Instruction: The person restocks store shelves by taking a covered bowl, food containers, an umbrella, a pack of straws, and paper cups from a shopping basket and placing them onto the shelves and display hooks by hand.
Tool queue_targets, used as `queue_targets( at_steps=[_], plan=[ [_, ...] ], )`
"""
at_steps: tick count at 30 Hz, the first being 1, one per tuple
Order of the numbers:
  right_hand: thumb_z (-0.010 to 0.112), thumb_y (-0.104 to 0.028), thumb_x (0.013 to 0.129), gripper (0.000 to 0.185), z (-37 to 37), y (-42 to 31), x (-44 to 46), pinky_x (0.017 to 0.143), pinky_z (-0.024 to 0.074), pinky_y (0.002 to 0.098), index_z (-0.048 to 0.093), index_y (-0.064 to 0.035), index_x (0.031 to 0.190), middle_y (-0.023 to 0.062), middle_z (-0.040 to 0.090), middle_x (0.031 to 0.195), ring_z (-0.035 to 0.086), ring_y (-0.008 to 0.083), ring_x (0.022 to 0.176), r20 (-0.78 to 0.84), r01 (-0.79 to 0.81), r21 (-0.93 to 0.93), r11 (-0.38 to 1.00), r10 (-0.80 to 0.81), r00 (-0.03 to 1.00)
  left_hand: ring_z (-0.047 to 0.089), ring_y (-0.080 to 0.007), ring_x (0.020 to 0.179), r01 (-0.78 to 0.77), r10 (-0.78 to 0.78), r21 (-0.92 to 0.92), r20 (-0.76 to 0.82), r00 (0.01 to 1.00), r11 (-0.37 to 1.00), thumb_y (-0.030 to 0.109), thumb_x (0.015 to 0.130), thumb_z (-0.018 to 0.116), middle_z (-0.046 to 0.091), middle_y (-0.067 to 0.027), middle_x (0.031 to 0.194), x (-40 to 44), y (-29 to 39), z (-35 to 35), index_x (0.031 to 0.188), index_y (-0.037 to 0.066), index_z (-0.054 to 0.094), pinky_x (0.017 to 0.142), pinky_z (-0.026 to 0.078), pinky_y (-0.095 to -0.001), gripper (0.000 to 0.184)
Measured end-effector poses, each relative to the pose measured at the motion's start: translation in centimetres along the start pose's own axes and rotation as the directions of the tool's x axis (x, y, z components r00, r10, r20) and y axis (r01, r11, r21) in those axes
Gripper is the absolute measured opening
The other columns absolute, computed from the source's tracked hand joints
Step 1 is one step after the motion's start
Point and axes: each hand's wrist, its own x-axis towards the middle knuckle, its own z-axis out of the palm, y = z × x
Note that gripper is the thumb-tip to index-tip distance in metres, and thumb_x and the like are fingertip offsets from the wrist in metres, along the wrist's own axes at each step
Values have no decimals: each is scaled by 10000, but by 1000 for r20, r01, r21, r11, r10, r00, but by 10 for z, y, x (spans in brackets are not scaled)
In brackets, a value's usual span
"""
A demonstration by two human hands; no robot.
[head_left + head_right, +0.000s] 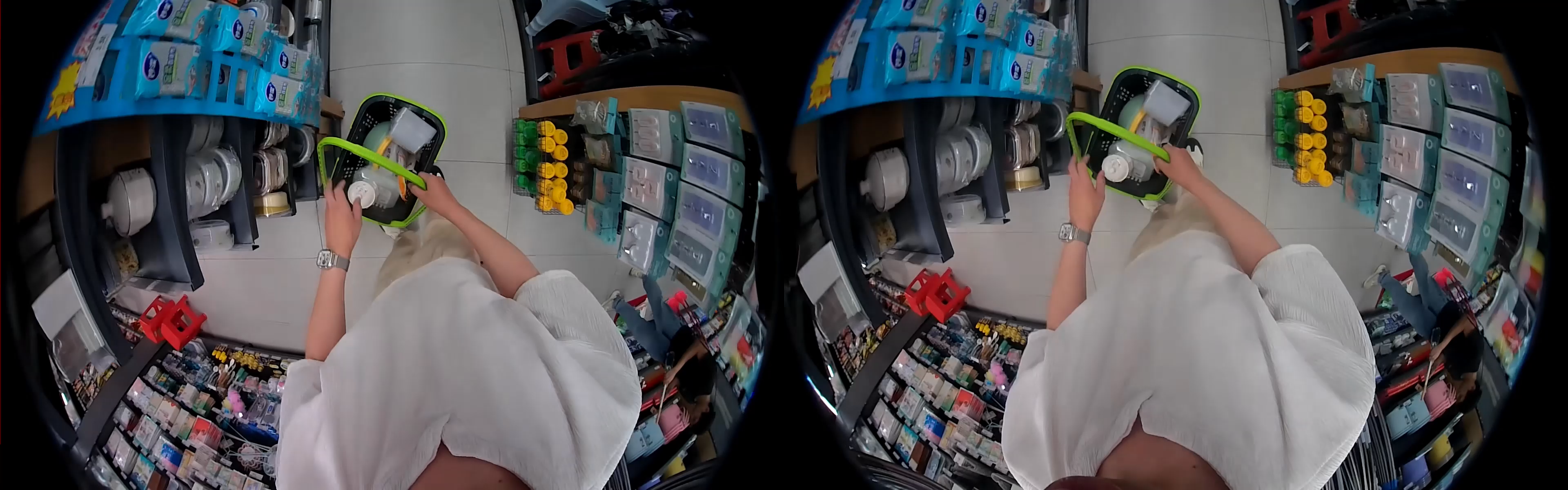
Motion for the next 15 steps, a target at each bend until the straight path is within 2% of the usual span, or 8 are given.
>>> queue_targets(
  at_steps=[1, 3, 4, 6, 8, 9, 11, 15],
  plan=[
    [700, -268, 854, 309, -5, 8, 18, 736, 514, 471, 651, 23, 945, 254, 675, 855, 656, 439, 842, 7, -4, 16, 1000, 4, 1000, 530, -500, 1173, 5, -5, 14, 8, 1000, 1000, 115, 914, 642, 354, -310, 1477, -5, -8, 15, 1357, -43, 431, 984, 477, -501, 515],
    [693, -292, 864, 338, -6, 33, 52, 746, 515, 466, 642, 35, 930, 256, 679, 871, 667, 423, 855, 6, 4, -24, 1000, -4, 1000, 491, -483, 1242, 193, -191, 15, 219, 957, 981, 176, 914, 662, 389, -306, 1439, -19, -25, 40, 1343, -26, 448, 1021, 461, -478, 520],
    [694, -282, 853, 325, -5, 47, 68, 722, 513, 453, 612, 26, 917, 249, 652, 841, 646, 424, 798, -21, 28, -35, 999, -28, 999, 491, -483, 1242, 199, -200, 28, 227, 953, 980, 176, 914, 662, 389, -306, 1439, -27, -33, 54, 1343, -26, 448, 1021, 461, -478, 520],
    [698, -298, 850, 338, -11, 62, 100, 727, 514, 449, 610, 23, 913, 245, 655, 834, 655, 406, 789, -37, -48, 14, 999, 49, 998, 547, -457, 1189, 324, -318, 48, 378, 870, 945, 215, 891, 683, 493, -304, 1353, -32, -54, 83, 1287, -35, 512, 995, 482, -465, 498],
    [706, -335, 846, 368, -13, 99, 134, 741, 525, 425, 619, 11, 940, 217, 677, 838, 678, 353, 794, -82, -145, 26, 989, 146, 986, 587, -436, 1145, 360, -353, 61, 399, 846, 931, 233, 893, 681, 561, -290, 1276, -30, -83, 117, 1241, -27, 555, 971, 496, -459, 453],
    [706, -335, 846, 368, -16, 114, 149, 741, 525, 425, 619, 11, 940, 217, 677, 838, 678, 353, 794, -73, -161, 35, 986, 163, 984, 627, -415, 1100, 393, -382, 62, 412, 827, 917, 251, 894, 679, 629, -275, 1198, -29, -94, 128, 1195, -19, 598, 946, 510, -453, 412],
    [697, -323, 852, 357, -22, 145, 175, 787, 535, 416, 642, -2, 999, 202, 698, 884, 685, 358, 850, -194, -216, 91, 972, 230, 954, 655, -402, 1046, 431, -422, 77, 421, 803, 899, 254, 900, 669, 668, -253, 1123, -17, -104, 144, 1147, -10, 628, 920, 522, -450, 364],
    [677, -271, 837, 341, -30, 212, 231, 884, 525, 450, 651, -18, 1065, 238, 699, 994, 672, 398, 990, -180, -210, -20, 978, 203, 962, 700, -380, 956, 561, -523, 26, 400, 752, 827, 256, 923, 633, 733, -199, 977, 3, -119, 187, 1061, 13, 672, 860, 546, -438, 281]
  ],
)
